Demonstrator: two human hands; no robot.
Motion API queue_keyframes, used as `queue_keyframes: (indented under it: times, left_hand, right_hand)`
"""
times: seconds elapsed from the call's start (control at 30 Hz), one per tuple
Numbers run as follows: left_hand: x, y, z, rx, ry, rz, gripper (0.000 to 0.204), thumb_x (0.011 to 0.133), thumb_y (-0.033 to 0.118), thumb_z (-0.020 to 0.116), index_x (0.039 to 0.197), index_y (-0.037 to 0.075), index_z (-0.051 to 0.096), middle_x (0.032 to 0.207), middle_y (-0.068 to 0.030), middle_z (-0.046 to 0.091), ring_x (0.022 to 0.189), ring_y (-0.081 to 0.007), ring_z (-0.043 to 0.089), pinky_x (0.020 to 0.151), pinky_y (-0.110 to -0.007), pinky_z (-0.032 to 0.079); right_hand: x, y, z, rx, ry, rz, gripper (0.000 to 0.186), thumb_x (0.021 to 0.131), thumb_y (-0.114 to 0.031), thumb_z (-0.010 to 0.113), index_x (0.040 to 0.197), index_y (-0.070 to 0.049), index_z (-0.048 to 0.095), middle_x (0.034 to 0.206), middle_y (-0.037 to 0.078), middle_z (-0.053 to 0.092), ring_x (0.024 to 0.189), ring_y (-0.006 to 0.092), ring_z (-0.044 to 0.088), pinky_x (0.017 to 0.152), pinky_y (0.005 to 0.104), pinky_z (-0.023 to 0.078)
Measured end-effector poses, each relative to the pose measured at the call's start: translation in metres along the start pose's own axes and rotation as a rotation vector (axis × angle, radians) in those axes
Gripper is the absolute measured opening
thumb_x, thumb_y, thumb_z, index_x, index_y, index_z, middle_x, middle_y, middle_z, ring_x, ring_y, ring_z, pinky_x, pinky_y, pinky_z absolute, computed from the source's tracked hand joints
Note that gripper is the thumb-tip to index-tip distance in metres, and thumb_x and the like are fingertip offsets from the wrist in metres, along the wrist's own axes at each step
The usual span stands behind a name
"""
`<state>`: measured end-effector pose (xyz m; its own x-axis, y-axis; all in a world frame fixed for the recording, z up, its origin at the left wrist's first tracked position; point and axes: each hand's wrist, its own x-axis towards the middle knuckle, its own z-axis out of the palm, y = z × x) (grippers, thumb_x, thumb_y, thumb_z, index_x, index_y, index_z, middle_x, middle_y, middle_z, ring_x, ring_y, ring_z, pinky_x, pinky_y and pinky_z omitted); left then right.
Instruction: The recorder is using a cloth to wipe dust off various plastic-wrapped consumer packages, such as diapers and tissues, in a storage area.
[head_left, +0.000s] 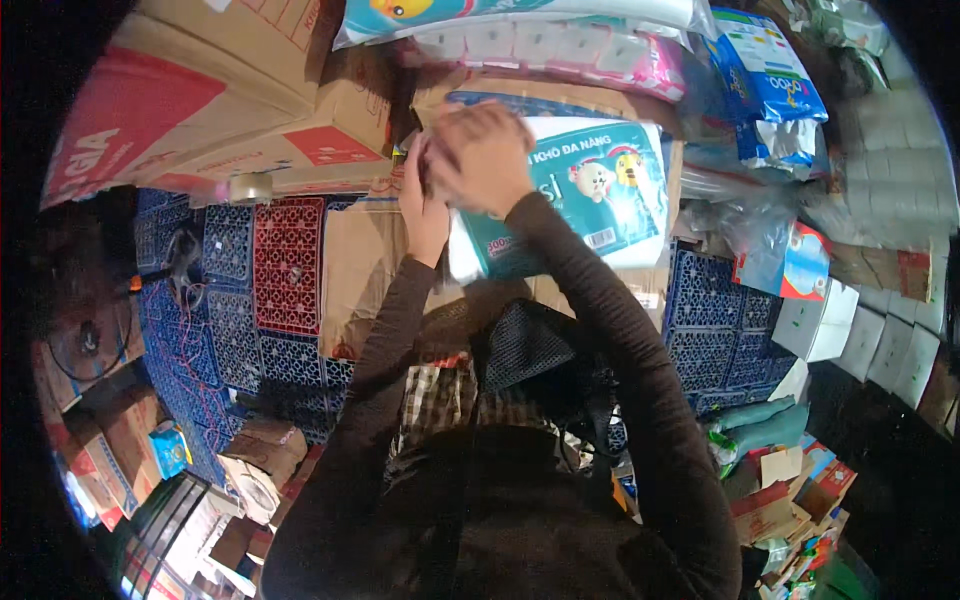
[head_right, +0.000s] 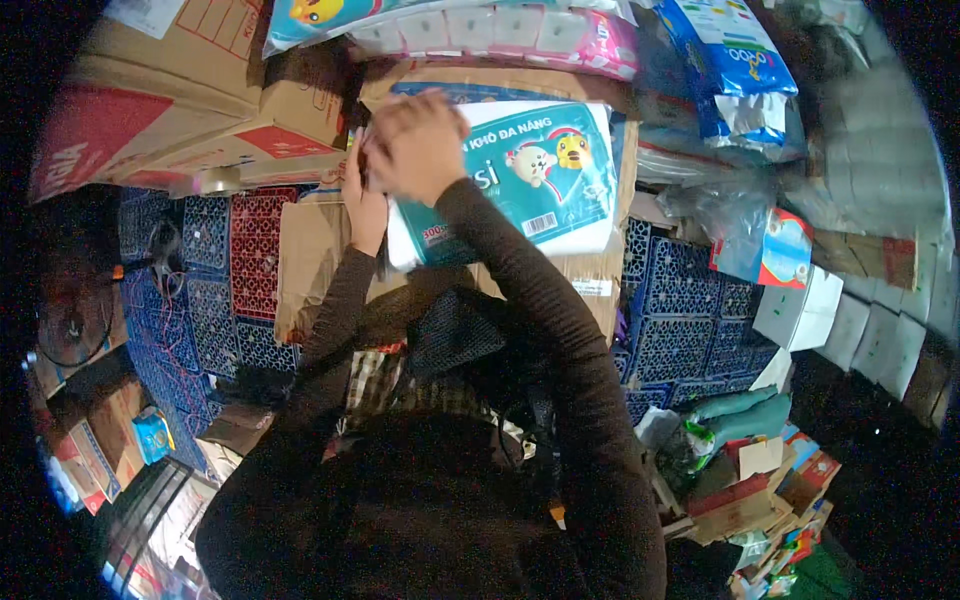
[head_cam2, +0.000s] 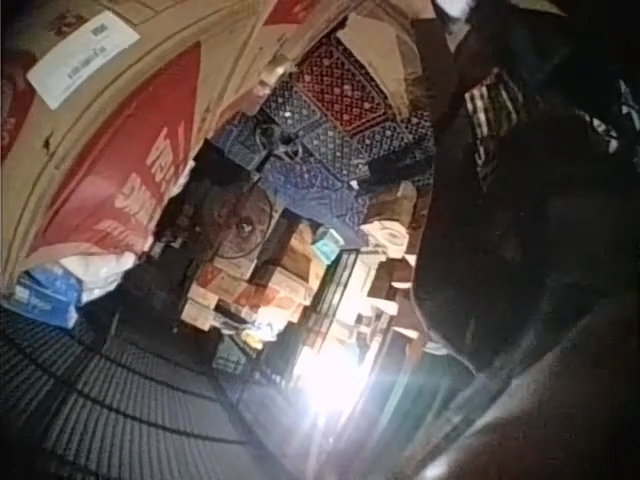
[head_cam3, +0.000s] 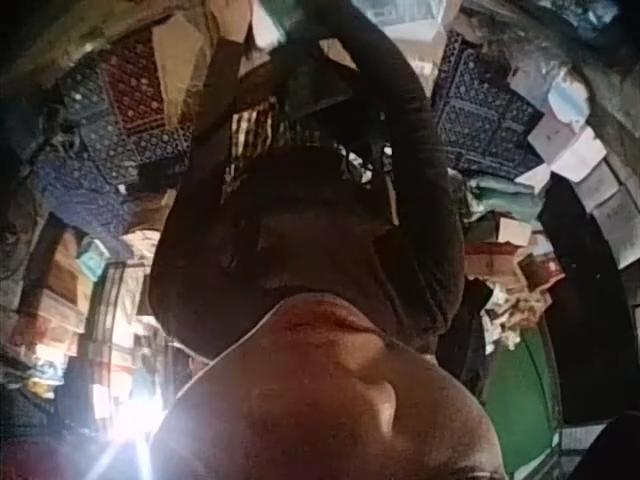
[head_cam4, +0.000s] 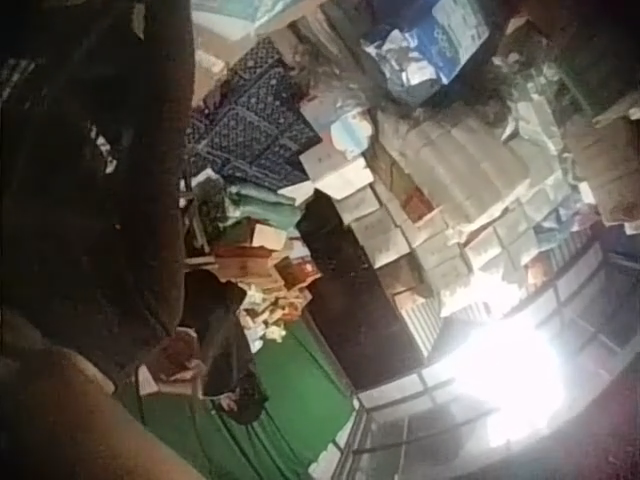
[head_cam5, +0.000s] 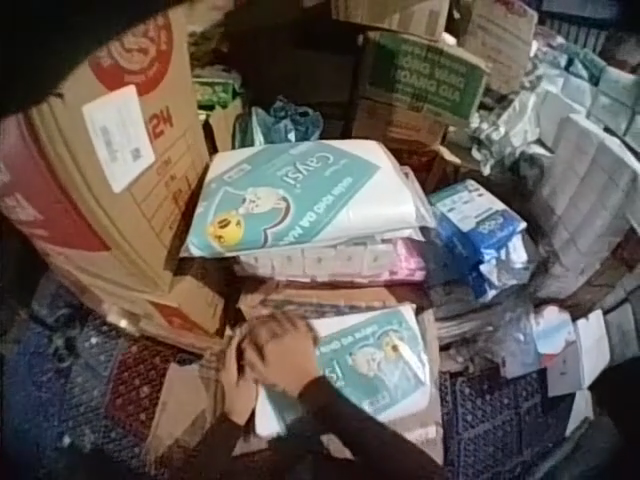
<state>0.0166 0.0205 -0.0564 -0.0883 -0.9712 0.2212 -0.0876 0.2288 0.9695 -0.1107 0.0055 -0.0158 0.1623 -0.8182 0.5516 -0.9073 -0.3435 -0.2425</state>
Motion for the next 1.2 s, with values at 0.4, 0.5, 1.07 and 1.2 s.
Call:
queue_keyframes:
  times: [0.4,0.5,1.07,1.2]
  left_hand:
    - [-0.006,0.000,-0.003,0.146,-0.051,0.018,0.048,0.092,0.000,0.042,0.140,0.001,0.037,0.138,-0.0181,0.048,0.129,-0.0279,0.045,0.107,-0.034,0.032]
    - [-0.004,-0.004,-0.001,0.082,-0.021,-0.012,0.045,0.091,0.000,0.043,0.135,-0.001,0.043,0.137,-0.0171,0.049,0.129,-0.0270,0.045,0.107,-0.034,0.031]
    - [-0.003,0.002,-0.004,0.233,0.003,0.003,0.037,0.091,0.003,0.046,0.128,-0.001,0.049,0.127,-0.0189,0.054,0.120,-0.0309,0.051,0.101,-0.038,0.038]
    - [-0.002,0.015,-0.006,0.477,-0.058,0.004,0.030,0.092,0.008,0.046,0.120,-0.001,0.053,0.120,-0.0222,0.055,0.111,-0.0371,0.053,0.094,-0.042,0.042]
  right_hand:
    - [-0.083,0.091,-0.096,-0.271,0.120,0.361,0.039,0.085,-0.022,0.056,0.121,-0.006,0.059,0.127,0.015,0.057,0.122,0.0344,0.048,0.108,0.0468,0.030]
    - [-0.078,0.075,-0.078,-0.326,0.140,0.400,0.039,0.085,-0.022,0.054,0.120,-0.004,0.059,0.124,0.016,0.058,0.120,0.0370,0.047,0.108,0.0507,0.027]
    - [-0.087,0.060,-0.084,-0.162,0.114,0.443,0.046,0.082,-0.031,0.062,0.122,-0.010,0.059,0.129,0.012,0.056,0.125,0.0354,0.045,0.105,0.0494,0.032]
    - [-0.098,0.077,-0.091,-0.367,0.256,0.793,0.039,0.088,-0.032,0.056,0.119,-0.009,0.060,0.122,0.018,0.058,0.112,0.0369,0.052,0.096,0.0498,0.037]
